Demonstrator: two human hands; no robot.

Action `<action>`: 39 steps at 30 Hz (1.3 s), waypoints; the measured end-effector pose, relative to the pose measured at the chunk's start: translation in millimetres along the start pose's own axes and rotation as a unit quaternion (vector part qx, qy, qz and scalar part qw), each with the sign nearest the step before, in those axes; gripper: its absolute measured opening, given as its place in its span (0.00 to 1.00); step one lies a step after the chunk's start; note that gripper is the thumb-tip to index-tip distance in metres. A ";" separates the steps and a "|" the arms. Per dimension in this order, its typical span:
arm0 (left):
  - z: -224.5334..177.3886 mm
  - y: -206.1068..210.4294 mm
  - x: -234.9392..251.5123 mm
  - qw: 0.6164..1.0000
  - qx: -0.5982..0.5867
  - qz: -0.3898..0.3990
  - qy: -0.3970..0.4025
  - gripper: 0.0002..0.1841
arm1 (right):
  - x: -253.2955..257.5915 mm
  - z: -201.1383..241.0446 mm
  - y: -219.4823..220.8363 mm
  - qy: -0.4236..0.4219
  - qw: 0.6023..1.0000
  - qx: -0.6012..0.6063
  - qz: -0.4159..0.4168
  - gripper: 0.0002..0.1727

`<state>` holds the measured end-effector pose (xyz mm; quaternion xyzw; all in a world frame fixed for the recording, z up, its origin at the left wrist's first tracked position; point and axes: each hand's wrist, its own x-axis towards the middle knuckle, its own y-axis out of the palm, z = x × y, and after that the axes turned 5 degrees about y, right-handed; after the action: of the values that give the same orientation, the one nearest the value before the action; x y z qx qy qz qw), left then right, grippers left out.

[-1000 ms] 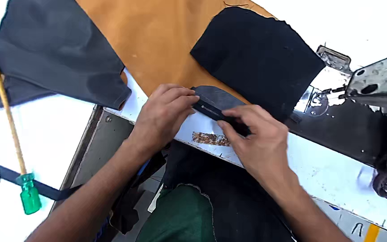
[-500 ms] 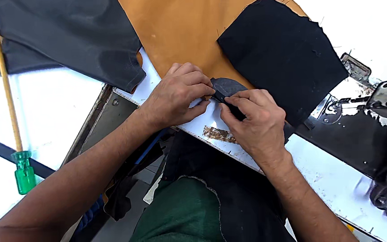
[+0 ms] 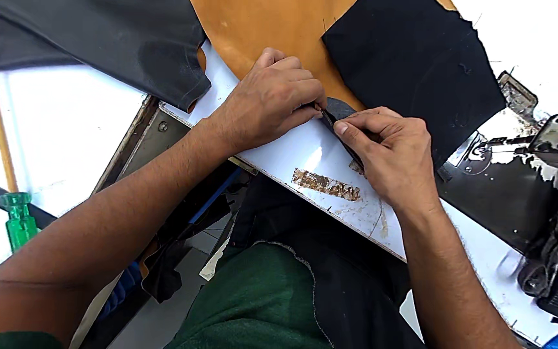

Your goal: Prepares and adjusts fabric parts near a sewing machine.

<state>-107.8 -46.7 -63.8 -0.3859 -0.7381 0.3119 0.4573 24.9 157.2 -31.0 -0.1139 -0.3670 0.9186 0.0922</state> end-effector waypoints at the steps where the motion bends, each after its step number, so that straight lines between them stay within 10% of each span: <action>1: 1.2 -1.2 2.1 1.000 -0.004 0.005 -0.001 0.12 | 1.1 0.6 -0.4 0.005 1.000 -0.002 0.002 0.11; 17: 17.7 -6.5 16.8 0.990 -0.051 0.127 -0.017 0.13 | 5.2 4.4 -1.6 0.020 0.999 -0.027 0.003 0.11; 39: 16.2 5.2 -1.5 0.998 -0.027 0.023 0.048 0.10 | -3.4 4.9 7.0 0.008 1.000 0.017 -0.024 0.08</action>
<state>-120.7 -47.1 -75.0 -0.4293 -0.7145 0.2829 0.4745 26.2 148.2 -31.9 -0.1105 -0.3532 0.9213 0.1194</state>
